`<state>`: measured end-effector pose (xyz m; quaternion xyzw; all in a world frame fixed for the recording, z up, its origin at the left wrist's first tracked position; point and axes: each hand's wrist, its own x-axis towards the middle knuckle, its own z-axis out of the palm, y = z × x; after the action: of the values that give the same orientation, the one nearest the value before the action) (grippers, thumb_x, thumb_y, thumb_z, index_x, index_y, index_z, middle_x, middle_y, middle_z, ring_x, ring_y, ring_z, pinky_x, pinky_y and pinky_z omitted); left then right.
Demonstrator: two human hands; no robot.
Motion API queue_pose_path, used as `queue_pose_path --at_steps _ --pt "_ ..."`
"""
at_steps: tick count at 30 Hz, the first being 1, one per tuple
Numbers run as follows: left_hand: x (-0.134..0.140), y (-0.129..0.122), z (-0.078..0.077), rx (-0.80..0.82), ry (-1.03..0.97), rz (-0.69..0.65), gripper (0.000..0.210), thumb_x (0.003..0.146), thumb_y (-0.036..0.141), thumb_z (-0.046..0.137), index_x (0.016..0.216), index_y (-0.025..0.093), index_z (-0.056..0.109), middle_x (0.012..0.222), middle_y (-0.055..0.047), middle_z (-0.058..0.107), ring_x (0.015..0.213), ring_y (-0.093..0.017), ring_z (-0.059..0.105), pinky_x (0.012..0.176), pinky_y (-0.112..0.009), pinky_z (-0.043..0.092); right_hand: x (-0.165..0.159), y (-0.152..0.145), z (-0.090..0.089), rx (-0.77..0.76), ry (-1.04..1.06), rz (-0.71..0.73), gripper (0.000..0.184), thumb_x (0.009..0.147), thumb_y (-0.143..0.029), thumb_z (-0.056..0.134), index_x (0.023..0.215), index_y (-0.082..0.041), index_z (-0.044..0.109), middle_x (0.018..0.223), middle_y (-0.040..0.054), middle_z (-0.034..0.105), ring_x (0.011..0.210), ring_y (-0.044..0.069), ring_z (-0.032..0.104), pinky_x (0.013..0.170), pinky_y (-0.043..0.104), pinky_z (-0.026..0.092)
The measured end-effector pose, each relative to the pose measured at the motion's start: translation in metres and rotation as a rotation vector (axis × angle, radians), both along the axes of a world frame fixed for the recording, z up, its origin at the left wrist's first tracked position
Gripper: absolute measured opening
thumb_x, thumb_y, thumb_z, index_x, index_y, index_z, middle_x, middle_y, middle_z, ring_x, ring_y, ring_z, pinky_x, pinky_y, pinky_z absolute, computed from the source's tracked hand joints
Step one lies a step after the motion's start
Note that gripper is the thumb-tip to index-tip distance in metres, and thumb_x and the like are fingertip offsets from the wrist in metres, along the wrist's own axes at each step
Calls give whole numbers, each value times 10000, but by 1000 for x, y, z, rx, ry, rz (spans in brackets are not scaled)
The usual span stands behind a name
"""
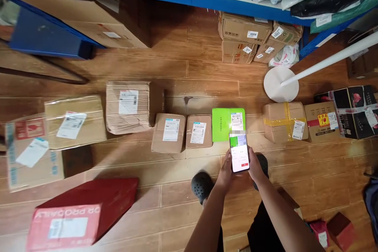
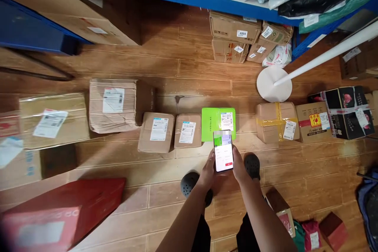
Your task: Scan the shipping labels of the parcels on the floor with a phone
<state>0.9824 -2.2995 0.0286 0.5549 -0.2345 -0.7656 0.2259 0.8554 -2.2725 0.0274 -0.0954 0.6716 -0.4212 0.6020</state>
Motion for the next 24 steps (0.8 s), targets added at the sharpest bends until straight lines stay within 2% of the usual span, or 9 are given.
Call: queue_pose_path --at_steps 3,6,9,15,21,24 --pt "-9 -15 -3 -49 -9 5 676 835 700 500 1277 199 610 1451 -122 545 1472 -315 318 1243 -438 271 -6 -15 -7 -16 -14 -24 549 858 -724 477 1092 -268 673 1107 48 759 1106 269 679 946 422 549" --pt "-17 -29 -2 -42 -2 21 695 839 712 473 1284 193 602 1430 -124 566 1426 -319 396 1223 -454 308 -11 -28 -11 -33 -29 -38 557 845 -728 496 1125 -275 658 1140 37 750 1140 255 663 960 403 539" --pt "-22 -38 0 -20 -15 50 673 812 709 529 1234 194 627 1413 -116 580 1404 -312 423 1221 -463 302 -15 -36 -13 -42 -52 -47 577 842 -737 489 1137 -270 653 1134 40 753 1183 255 641 954 398 540" --pt "-27 -44 8 90 84 68 675 848 645 527 1347 191 538 1351 -128 622 1344 -336 488 1093 -503 480 -17 -39 -12 -36 -89 -58 678 797 -818 465 1147 -265 643 1132 54 754 1210 282 631 955 430 545" --pt "-26 -43 4 6 23 43 577 867 620 498 1237 191 608 1346 -105 632 1423 -325 396 1208 -483 343 -16 -39 -11 -35 -77 -45 696 804 -825 440 1169 -263 628 1191 54 731 1214 277 625 1003 432 512" --pt "-27 -43 6 -22 40 40 566 881 609 462 1239 193 599 1344 -103 633 1357 -320 480 1175 -468 391 -16 -39 -6 -40 -68 -33 651 819 -793 462 1152 -259 628 1198 54 725 1207 285 624 1021 437 497"
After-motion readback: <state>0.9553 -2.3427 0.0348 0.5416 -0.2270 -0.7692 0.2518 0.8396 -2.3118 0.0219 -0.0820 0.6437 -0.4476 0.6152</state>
